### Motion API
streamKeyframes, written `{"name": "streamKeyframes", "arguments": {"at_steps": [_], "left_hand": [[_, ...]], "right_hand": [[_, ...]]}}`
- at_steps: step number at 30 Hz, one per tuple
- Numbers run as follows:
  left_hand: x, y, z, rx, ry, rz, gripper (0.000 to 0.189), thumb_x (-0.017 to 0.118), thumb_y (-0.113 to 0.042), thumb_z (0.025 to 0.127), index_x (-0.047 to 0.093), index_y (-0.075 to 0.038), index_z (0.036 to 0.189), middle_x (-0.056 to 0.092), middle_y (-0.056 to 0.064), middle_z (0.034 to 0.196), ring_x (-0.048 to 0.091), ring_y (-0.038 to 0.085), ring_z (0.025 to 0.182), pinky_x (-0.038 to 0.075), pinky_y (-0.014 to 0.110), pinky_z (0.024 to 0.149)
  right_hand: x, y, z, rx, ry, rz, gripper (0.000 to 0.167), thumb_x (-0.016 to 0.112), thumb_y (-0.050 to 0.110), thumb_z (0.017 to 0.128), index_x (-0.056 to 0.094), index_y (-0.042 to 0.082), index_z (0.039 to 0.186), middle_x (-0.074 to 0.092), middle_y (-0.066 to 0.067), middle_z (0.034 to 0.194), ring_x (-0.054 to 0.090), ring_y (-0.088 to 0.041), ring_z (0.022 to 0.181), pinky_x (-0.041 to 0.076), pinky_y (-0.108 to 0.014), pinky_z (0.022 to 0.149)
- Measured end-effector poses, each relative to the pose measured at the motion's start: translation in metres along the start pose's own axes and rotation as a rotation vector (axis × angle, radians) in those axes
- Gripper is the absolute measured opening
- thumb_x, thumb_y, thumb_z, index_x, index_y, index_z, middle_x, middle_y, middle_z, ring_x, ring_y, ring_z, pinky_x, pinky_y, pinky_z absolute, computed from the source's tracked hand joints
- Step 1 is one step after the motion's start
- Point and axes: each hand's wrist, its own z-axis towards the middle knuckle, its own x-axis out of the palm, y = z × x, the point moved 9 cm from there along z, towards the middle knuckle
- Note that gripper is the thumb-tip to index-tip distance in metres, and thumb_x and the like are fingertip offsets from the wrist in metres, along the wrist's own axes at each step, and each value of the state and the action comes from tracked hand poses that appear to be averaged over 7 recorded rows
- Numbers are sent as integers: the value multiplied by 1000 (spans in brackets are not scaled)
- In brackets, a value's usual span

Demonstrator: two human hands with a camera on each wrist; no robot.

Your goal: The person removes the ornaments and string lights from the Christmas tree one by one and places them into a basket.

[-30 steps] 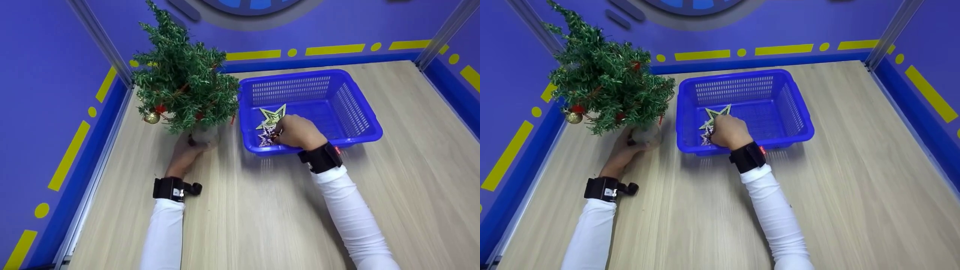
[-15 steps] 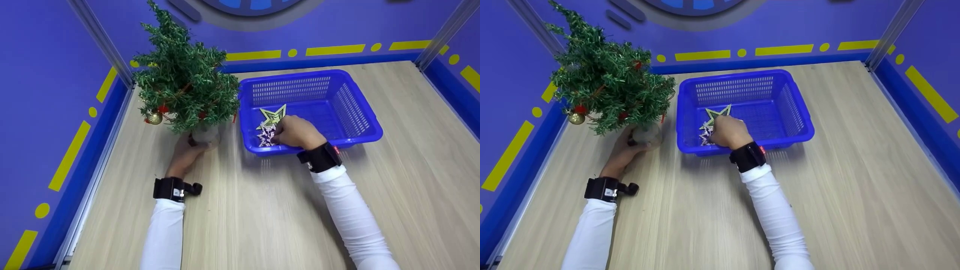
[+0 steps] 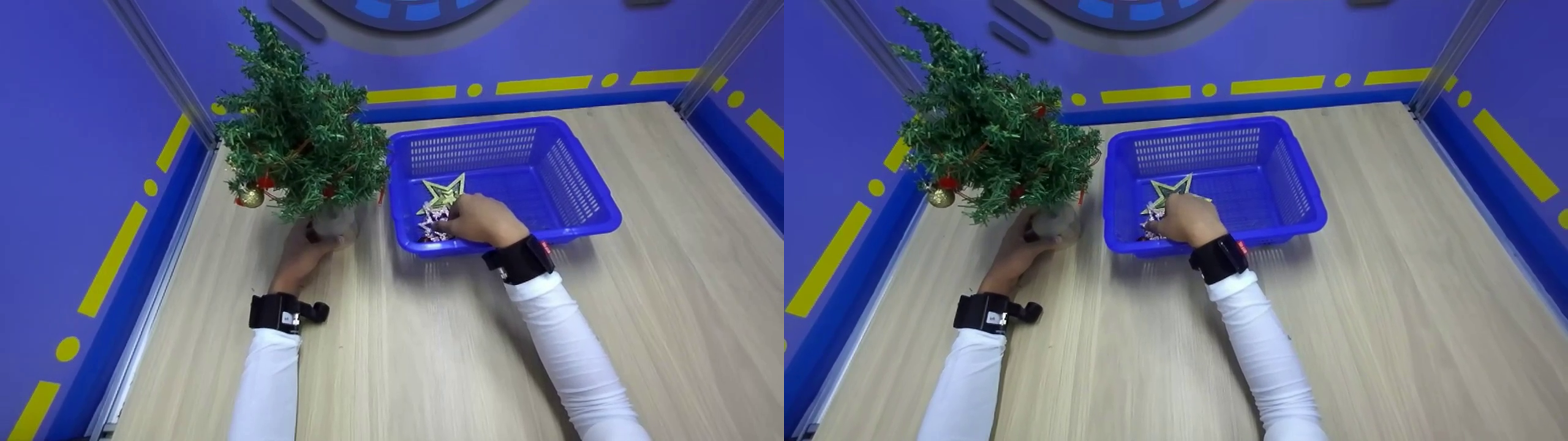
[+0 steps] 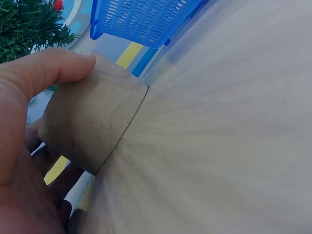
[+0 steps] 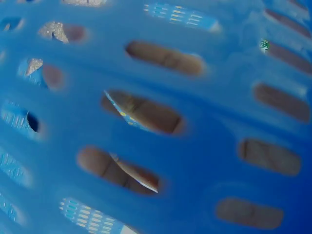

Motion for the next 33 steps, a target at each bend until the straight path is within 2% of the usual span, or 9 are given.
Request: {"name": "streamKeyframes", "arguments": {"at_steps": [6, 13, 21, 25, 28, 33], "left_hand": [[-1, 0, 2, -12, -6, 29, 90, 86, -14, 76, 39, -10, 153, 44, 14, 155, 41, 31, 143, 27, 48, 122], [5, -1, 2, -5, 7, -157, 92, 86, -3, 74, 39, -11, 152, 46, 13, 150, 46, 28, 137, 37, 45, 116], [6, -4, 3, 9, 13, -142, 93, 87, -5, 74, 38, -13, 153, 45, 10, 153, 44, 27, 140, 36, 44, 118], [7, -7, 4, 34, 29, -238, 86, 84, -1, 77, 42, -15, 151, 47, 6, 153, 46, 25, 140, 38, 44, 117], [6, -9, 4, 51, 33, -244, 78, 84, -3, 79, 48, -13, 147, 51, 5, 149, 48, 23, 138, 40, 42, 116], [5, -5, 3, 33, 16, -224, 79, 85, -5, 78, 48, -12, 146, 51, 7, 149, 49, 24, 136, 39, 43, 116]], "right_hand": [[-1, 0, 0, -7, 0, 12, 43, 64, 55, 93, 69, 19, 70, 50, 5, 62, 49, -16, 60, 39, -35, 55], [-2, -2, 0, 8, -19, 2, 45, 64, 57, 92, 64, 20, 67, 50, 4, 63, 49, -17, 61, 39, -36, 55], [-2, -3, -2, 19, -13, 9, 44, 64, 57, 92, 67, 19, 70, 53, 4, 65, 51, -18, 62, 41, -36, 56], [-1, -2, -1, 25, -13, 4, 45, 64, 57, 92, 62, 19, 67, 52, 3, 65, 51, -18, 62, 41, -35, 56], [-1, -2, -1, 26, -13, 3, 46, 64, 58, 92, 61, 19, 67, 52, 3, 65, 51, -18, 62, 40, -35, 55], [-1, -1, 0, 21, -12, 1, 46, 63, 58, 92, 61, 20, 67, 52, 3, 66, 51, -18, 63, 41, -36, 57]]}}
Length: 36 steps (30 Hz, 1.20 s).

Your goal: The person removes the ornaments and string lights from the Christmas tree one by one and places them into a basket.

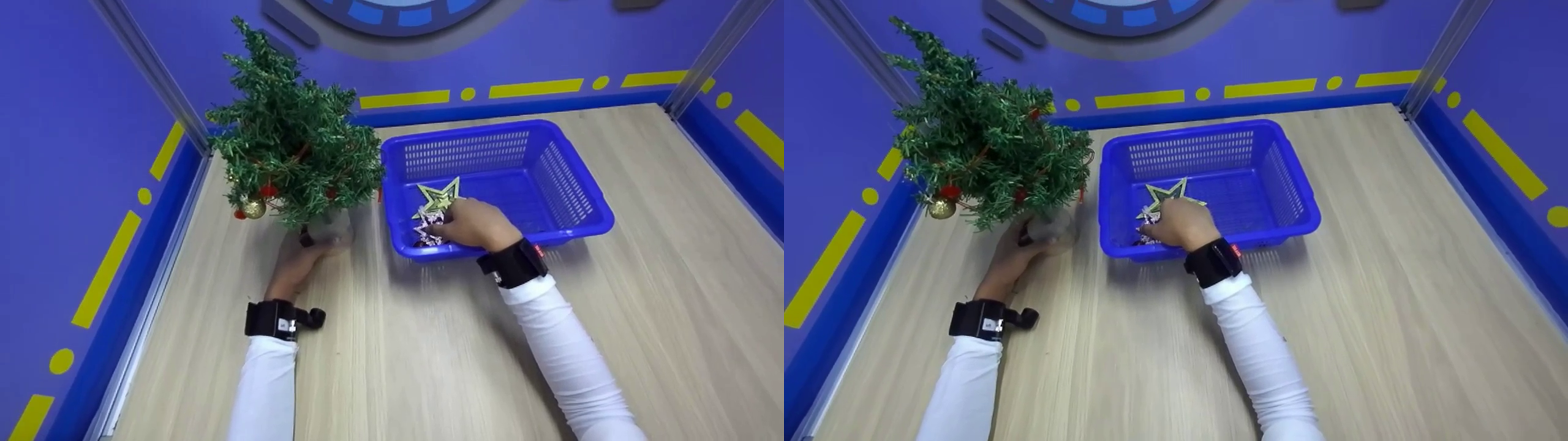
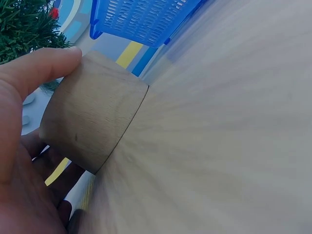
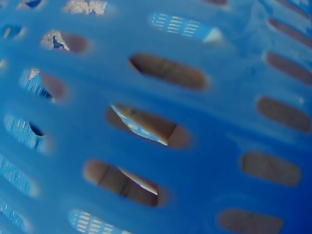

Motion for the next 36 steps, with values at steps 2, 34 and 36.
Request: {"name": "streamKeyframes", "arguments": {"at_steps": [2, 34, 36], "left_hand": [[-2, 1, -2, -12, -12, 9, 81, 85, -5, 77, 46, -13, 148, 50, 7, 150, 49, 25, 137, 39, 42, 116], [-3, 3, -5, -46, -14, 76, 86, 88, -17, 80, 40, -24, 151, 58, 3, 143, 47, 20, 137, 42, 42, 111], [-3, 0, -5, -45, -13, 94, 97, 88, -18, 79, 31, -27, 157, 54, 3, 147, 43, 21, 142, 38, 45, 115]], "right_hand": [[1, 1, 0, 1, 2, 3, 47, 63, 59, 92, 59, 20, 67, 51, 4, 66, 51, -18, 63, 41, -36, 57], [-57, 48, -28, -200, -351, 253, 32, 67, 47, 95, 72, 19, 81, 65, 5, 71, 55, -13, 61, 45, -32, 58], [-69, 63, -37, -258, -428, 344, 26, 70, 41, 95, 72, 17, 87, 66, 3, 74, 57, -13, 64, 47, -31, 60]]}}
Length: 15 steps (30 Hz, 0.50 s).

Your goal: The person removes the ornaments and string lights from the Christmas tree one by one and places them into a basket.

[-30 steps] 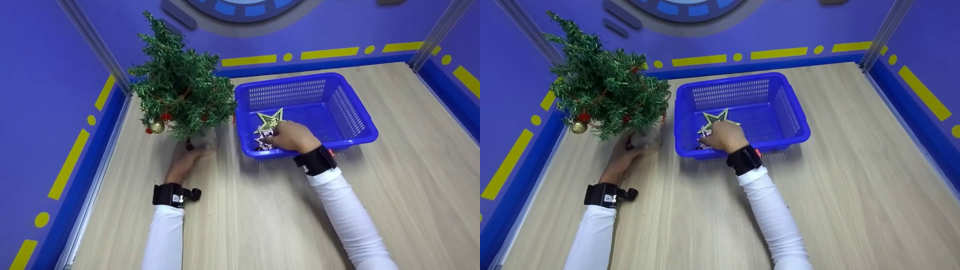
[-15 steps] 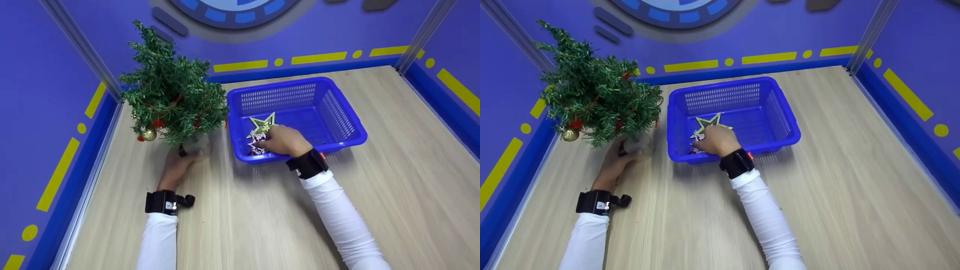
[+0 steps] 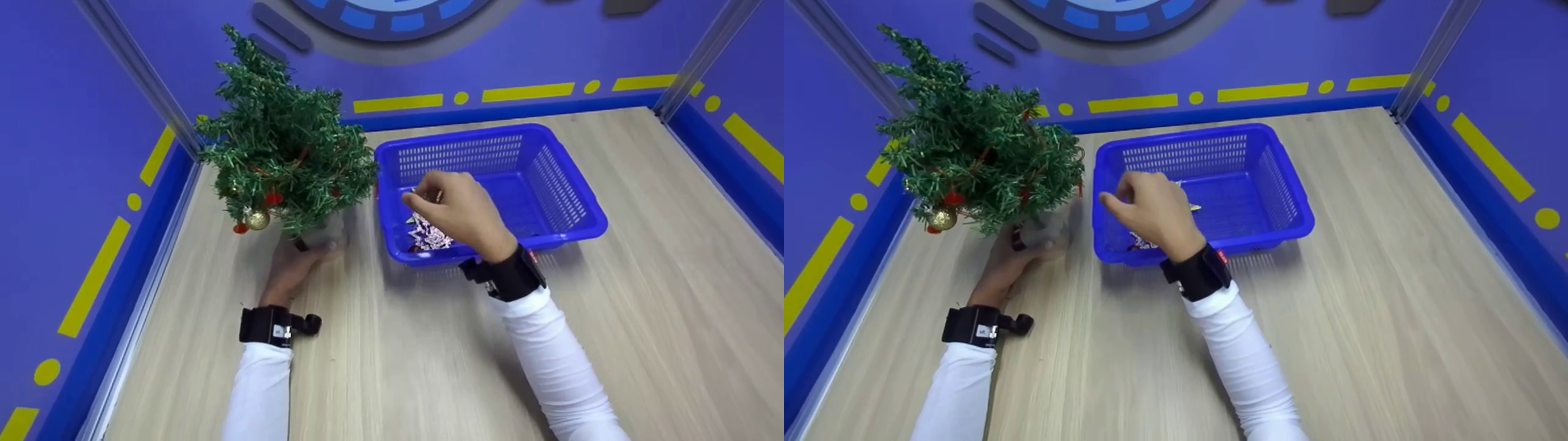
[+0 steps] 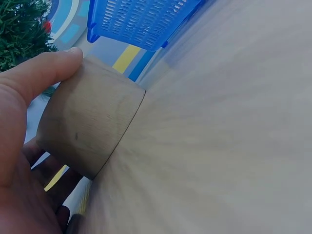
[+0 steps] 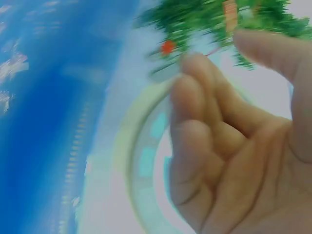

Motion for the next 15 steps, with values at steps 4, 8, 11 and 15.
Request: {"name": "streamKeyframes", "arguments": {"at_steps": [4, 8, 11, 15], "left_hand": [[-2, -1, 0, -42, 0, 96, 100, 88, -28, 80, 27, -26, 160, 49, 3, 153, 36, 21, 147, 30, 45, 121], [0, -1, 1, -46, -5, 158, 95, 86, -28, 81, 32, -19, 159, 40, 4, 161, 31, 21, 151, 21, 42, 125], [0, 1, 2, -33, -17, 154, 101, 86, -25, 81, 25, -20, 162, 32, 5, 165, 27, 20, 153, 19, 40, 127], [-4, 4, 1, -33, -32, 149, 103, 87, -25, 81, 24, -26, 162, 31, 2, 165, 27, 17, 152, 17, 39, 127]], "right_hand": [[-10, 39, -4, -132, -137, 206, 16, 75, 28, 93, 70, 12, 92, 65, 2, 73, 55, -12, 62, 48, -27, 57], [-5, 74, -10, -262, -156, 339, 19, 76, 25, 92, 69, 8, 97, 66, 3, 74, 56, -11, 62, 50, -27, 58], [3, 90, -12, -312, -132, 384, 25, 76, 27, 93, 68, 6, 105, 67, 3, 77, 57, -11, 63, 50, -27, 60], [15, 104, -13, -336, -107, 411, 27, 75, 24, 93, 67, 6, 111, 69, 3, 80, 58, -10, 63, 50, -27, 60]]}}
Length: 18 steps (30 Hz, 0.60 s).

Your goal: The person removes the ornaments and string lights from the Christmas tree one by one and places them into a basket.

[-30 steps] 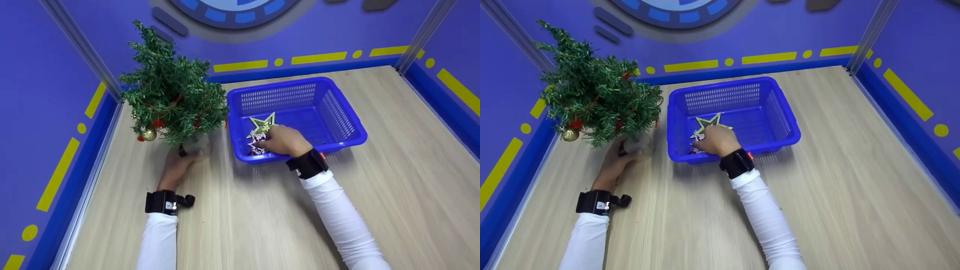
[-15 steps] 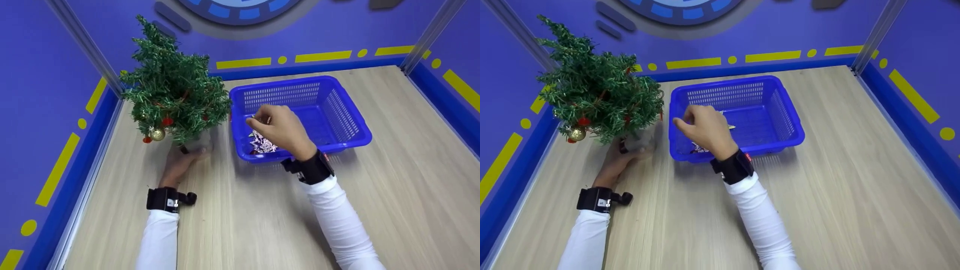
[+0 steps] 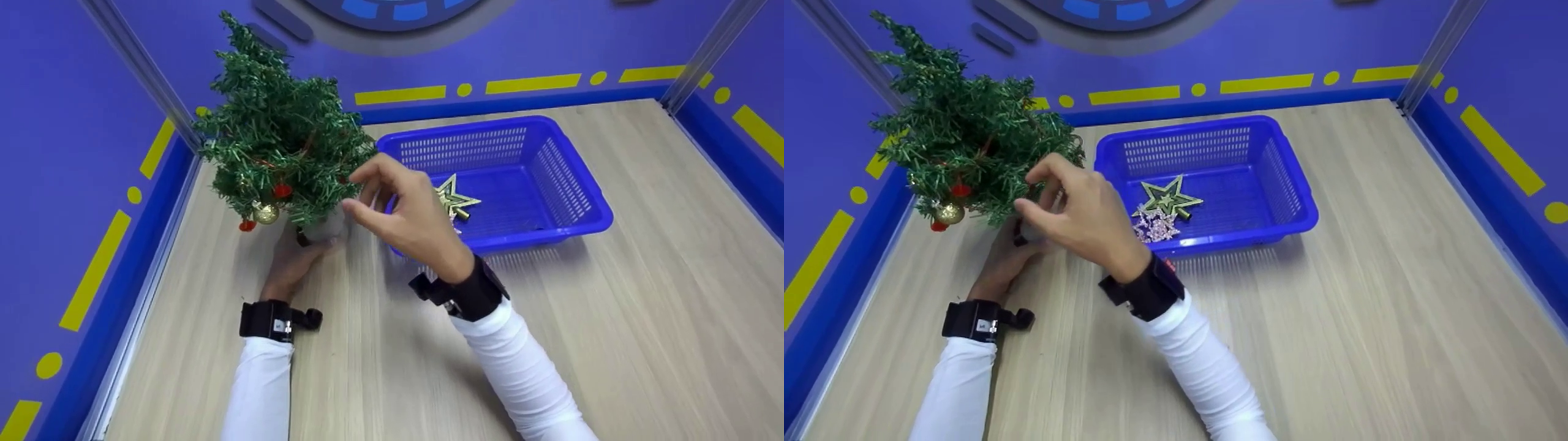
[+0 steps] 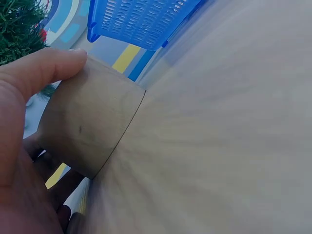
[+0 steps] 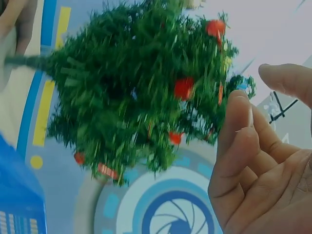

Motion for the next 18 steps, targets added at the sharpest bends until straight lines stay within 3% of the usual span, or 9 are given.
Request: {"name": "streamKeyframes", "arguments": {"at_steps": [7, 13, 15, 16, 18], "left_hand": [[-10, -6, 4, 42, -58, 61, 100, 87, -32, 80, 27, -32, 160, 38, -1, 161, 34, 15, 146, 21, 37, 124], [-8, -5, 3, 10, -32, 115, 93, 83, -42, 82, 31, -32, 159, 47, 2, 154, 44, 16, 134, 32, 35, 115], [-7, -7, 2, 20, -18, 90, 83, 81, -37, 85, 38, -30, 155, 55, 3, 142, 49, 17, 123, 36, 33, 108], [-7, -8, 2, 32, -17, 80, 71, 80, -34, 86, 45, -27, 148, 60, 4, 128, 52, 16, 112, 40, 31, 101], [-6, -11, 2, 64, -9, 42, 38, 76, -25, 89, 60, -17, 123, 63, 2, 100, 55, 16, 92, 44, 28, 88]], "right_hand": [[33, 7, 2, -14, 86, -11, 27, 75, 20, 93, 64, 5, 111, 70, 1, 78, 59, -5, 62, 53, -25, 59], [46, 7, 0, 5, 104, -29, 27, 75, 23, 93, 66, 7, 113, 68, 3, 73, 57, -3, 59, 51, -24, 56], [49, 9, 1, 8, 108, -37, 29, 75, 25, 93, 67, 7, 115, 67, 3, 72, 57, -3, 59, 50, -24, 56], [51, 10, 1, 9, 114, -52, 31, 75, 27, 94, 67, 7, 116, 67, 3, 72, 57, -2, 59, 50, -23, 56], [54, 12, 1, 17, 125, -77, 34, 75, 29, 94, 68, 8, 119, 67, 4, 71, 57, -2, 59, 48, -23, 56]]}}
